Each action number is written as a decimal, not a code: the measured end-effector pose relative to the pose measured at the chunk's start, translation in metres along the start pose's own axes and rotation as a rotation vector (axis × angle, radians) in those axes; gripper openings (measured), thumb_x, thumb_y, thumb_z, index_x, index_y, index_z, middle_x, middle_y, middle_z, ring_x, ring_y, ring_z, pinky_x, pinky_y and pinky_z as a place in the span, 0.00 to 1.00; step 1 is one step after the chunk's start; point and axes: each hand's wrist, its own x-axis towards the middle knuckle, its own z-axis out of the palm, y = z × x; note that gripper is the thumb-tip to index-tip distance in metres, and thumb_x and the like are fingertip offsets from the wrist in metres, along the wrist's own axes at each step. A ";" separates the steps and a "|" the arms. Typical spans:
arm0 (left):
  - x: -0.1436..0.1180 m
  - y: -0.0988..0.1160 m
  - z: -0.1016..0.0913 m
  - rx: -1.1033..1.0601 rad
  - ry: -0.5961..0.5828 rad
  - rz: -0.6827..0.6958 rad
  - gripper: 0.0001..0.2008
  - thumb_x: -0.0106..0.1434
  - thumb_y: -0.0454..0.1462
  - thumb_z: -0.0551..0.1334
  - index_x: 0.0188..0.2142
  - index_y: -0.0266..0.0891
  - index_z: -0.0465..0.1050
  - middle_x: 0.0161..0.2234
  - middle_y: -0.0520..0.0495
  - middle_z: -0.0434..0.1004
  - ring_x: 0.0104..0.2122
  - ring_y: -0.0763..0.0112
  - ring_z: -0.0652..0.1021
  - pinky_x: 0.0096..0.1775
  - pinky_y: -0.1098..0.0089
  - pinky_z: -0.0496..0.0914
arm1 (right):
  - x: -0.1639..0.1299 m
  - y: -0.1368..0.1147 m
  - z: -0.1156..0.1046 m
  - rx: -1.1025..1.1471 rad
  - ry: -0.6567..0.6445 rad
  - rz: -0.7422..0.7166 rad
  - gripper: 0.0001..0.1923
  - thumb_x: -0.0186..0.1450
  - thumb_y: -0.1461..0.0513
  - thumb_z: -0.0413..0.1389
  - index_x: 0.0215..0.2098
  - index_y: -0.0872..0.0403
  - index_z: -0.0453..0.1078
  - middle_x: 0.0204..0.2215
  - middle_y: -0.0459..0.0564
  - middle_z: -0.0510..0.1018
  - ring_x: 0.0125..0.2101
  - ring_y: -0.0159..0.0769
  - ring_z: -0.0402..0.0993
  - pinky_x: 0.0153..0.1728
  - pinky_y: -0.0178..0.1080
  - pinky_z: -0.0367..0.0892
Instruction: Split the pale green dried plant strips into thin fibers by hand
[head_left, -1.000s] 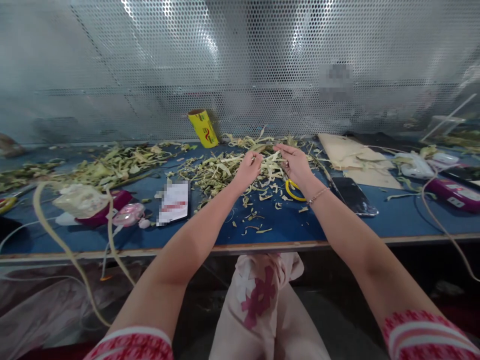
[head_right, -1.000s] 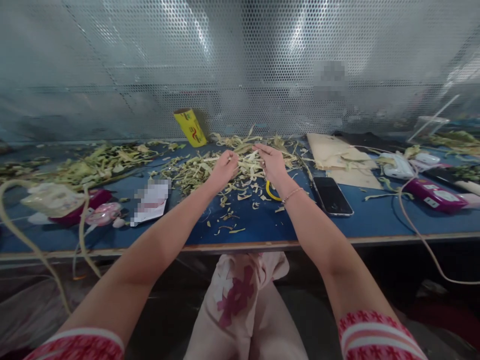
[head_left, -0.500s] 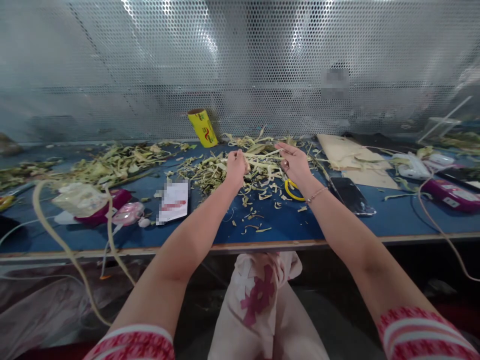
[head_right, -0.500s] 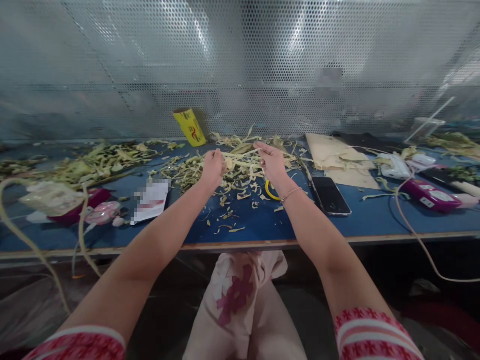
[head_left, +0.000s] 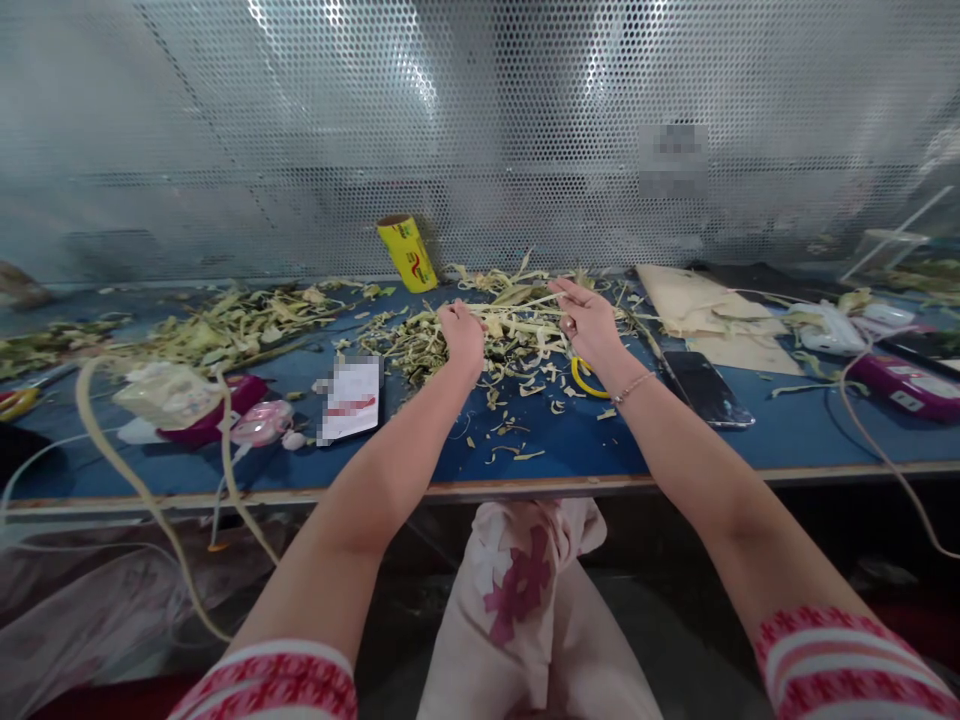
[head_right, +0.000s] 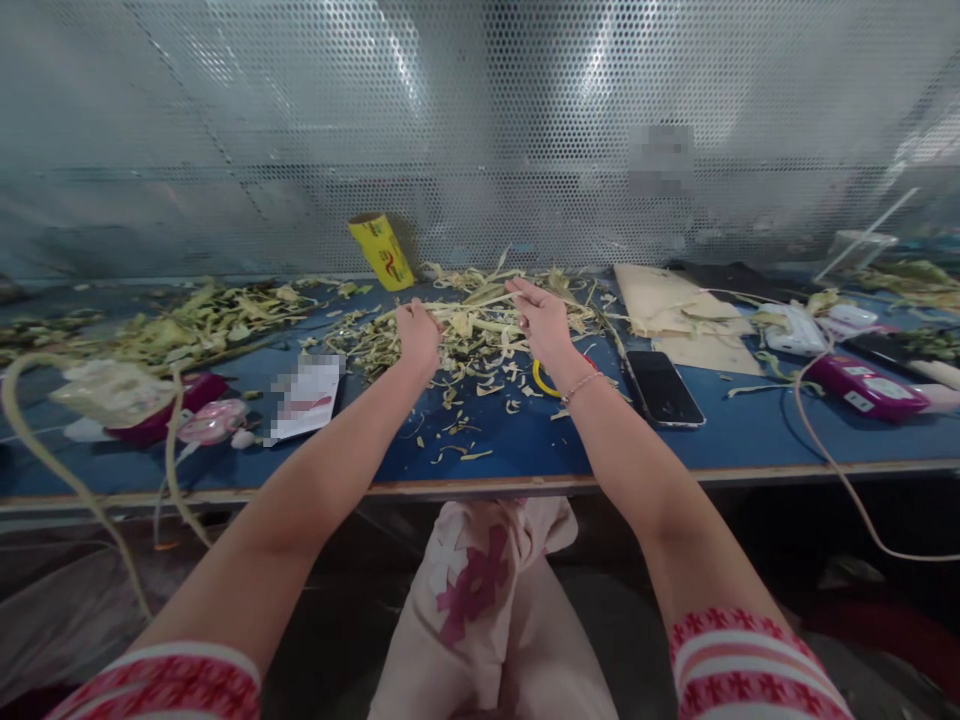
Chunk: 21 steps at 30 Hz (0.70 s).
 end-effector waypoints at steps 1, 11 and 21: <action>-0.002 0.002 0.001 -0.016 0.080 -0.018 0.11 0.71 0.44 0.45 0.33 0.44 0.50 0.18 0.60 0.55 0.16 0.77 0.62 0.23 0.73 0.55 | 0.000 0.001 0.000 -0.015 -0.007 -0.008 0.21 0.60 0.66 0.55 0.52 0.51 0.72 0.54 0.49 0.75 0.21 0.22 0.56 0.20 0.31 0.59; -0.016 0.013 0.011 -0.289 -0.237 -0.343 0.18 0.65 0.53 0.54 0.31 0.40 0.62 0.21 0.51 0.70 0.19 0.77 0.72 0.23 0.75 0.68 | 0.000 0.008 0.001 -0.101 -0.056 -0.005 0.14 0.65 0.63 0.49 0.47 0.52 0.71 0.52 0.49 0.75 0.21 0.20 0.62 0.22 0.30 0.60; -0.033 0.005 0.011 0.341 -0.597 -0.143 0.13 0.52 0.38 0.69 0.23 0.38 0.65 0.18 0.53 0.68 0.19 0.76 0.69 0.26 0.72 0.66 | 0.004 0.019 0.002 -0.232 -0.096 -0.073 0.14 0.63 0.63 0.51 0.46 0.53 0.70 0.47 0.49 0.77 0.21 0.22 0.64 0.24 0.30 0.62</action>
